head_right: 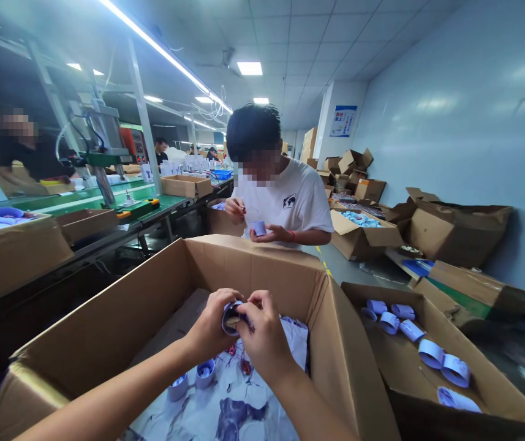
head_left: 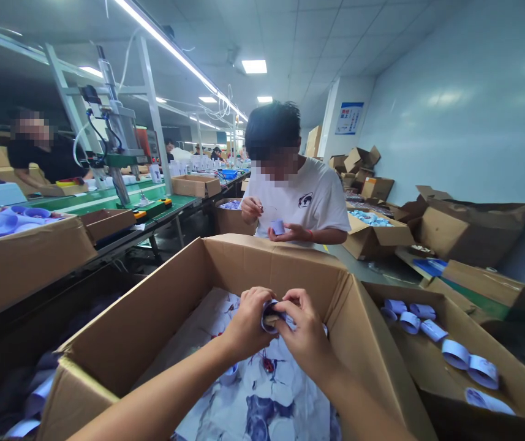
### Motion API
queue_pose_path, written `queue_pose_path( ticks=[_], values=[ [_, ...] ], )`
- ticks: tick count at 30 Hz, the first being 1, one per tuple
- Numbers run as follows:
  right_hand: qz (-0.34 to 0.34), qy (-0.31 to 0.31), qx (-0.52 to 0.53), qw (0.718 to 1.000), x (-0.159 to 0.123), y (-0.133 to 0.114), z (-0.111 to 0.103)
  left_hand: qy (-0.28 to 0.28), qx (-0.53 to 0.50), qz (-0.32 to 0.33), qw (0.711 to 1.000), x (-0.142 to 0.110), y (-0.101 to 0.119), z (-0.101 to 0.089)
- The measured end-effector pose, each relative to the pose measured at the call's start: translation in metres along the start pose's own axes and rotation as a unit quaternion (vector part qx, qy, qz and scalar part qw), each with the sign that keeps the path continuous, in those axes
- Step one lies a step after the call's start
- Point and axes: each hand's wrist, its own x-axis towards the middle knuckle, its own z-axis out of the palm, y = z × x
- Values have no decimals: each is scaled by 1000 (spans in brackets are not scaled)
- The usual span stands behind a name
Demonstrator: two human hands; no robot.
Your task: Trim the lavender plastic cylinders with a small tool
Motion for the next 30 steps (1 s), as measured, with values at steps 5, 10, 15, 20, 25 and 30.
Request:
queue_pose_path(
  ticks=[5, 10, 15, 20, 25, 30],
  values=[
    [6, -38, 15, 999, 0, 1, 0, 6, -1, -2, 1000, 1, -2, 2],
    [26, -2, 6, 1000, -2, -3, 1, 29, 20, 20, 999, 1, -1, 3],
    [83, 51, -22, 995, -5, -10, 4, 4, 8, 31, 999, 1, 7, 2],
    [66, 20, -112, 991, -7, -15, 2, -92, -18, 34, 995, 3, 10, -2],
    [69, -54, -184, 979, -7, -18, -1, -179, 4, 26, 984, 4, 12, -6],
    [110, -103, -213, 965, -8, -23, -3, -230, 9, 3, 973, 2, 15, -8]
  ],
)
